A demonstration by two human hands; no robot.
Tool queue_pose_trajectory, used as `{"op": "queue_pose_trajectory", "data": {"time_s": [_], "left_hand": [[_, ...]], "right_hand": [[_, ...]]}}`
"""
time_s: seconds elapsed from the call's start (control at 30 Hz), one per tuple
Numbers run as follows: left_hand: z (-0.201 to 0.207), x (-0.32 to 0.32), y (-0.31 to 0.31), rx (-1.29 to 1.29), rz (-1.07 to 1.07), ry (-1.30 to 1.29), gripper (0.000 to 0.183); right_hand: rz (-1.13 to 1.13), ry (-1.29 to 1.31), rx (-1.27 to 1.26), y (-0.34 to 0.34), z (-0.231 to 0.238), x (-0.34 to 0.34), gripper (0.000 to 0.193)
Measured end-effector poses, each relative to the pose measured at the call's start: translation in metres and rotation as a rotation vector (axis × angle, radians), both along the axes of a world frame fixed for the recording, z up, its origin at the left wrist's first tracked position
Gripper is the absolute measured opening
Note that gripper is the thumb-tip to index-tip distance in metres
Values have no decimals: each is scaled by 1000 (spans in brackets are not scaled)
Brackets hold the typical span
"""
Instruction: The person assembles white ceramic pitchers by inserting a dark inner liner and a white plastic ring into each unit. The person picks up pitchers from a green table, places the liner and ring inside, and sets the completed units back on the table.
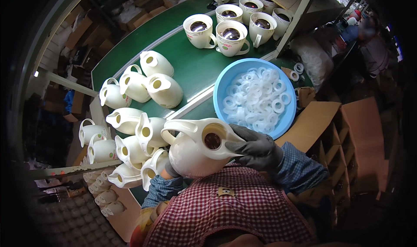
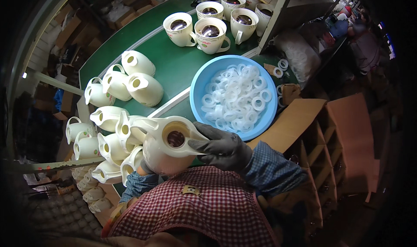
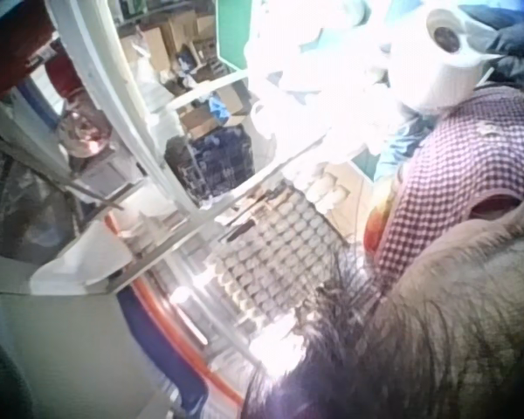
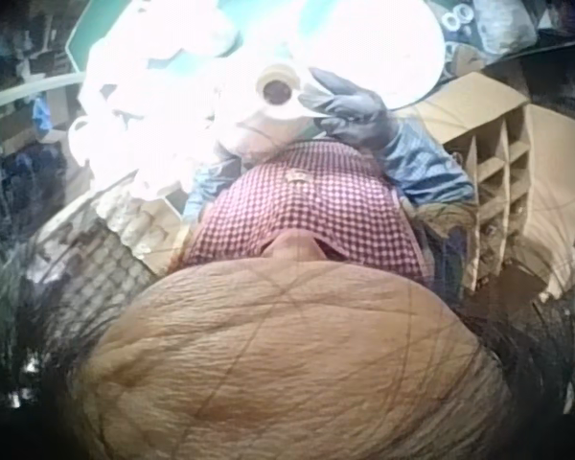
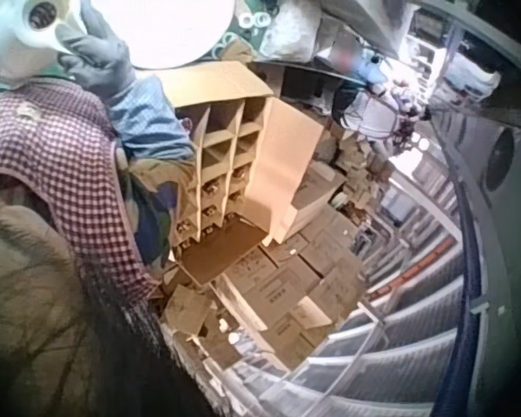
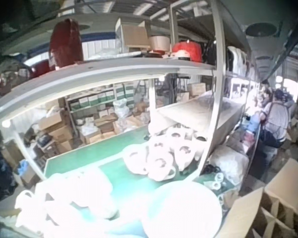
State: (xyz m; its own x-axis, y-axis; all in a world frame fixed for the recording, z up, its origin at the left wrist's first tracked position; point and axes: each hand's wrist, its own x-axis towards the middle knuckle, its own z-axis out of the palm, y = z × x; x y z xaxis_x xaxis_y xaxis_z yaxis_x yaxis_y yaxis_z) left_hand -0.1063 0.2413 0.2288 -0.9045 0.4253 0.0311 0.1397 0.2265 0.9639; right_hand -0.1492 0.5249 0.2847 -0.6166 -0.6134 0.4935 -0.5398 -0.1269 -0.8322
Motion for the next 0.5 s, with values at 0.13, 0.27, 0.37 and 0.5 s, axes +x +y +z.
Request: {"op": "queue_pose_trajectory", "data": {"time_s": [0.13, 0.27, 0.37, 0.5], "left_hand": [[14, -5, 0, -250, -65, 92, 67], [-1, -5, 0, -219, -37, 105, 74], [-18, 0, -5, -190, 36, 97, 80], [-54, 22, -19, 467, 364, -324, 88]], "right_hand": [[-32, -8, -26, -1, -2, 1, 31], [-111, 38, 44, -1, 0, 2, 29], [-123, 36, 47, 0, 1, 4, 29], [-116, 126, 73, 0, 3, 1, 32]]}}
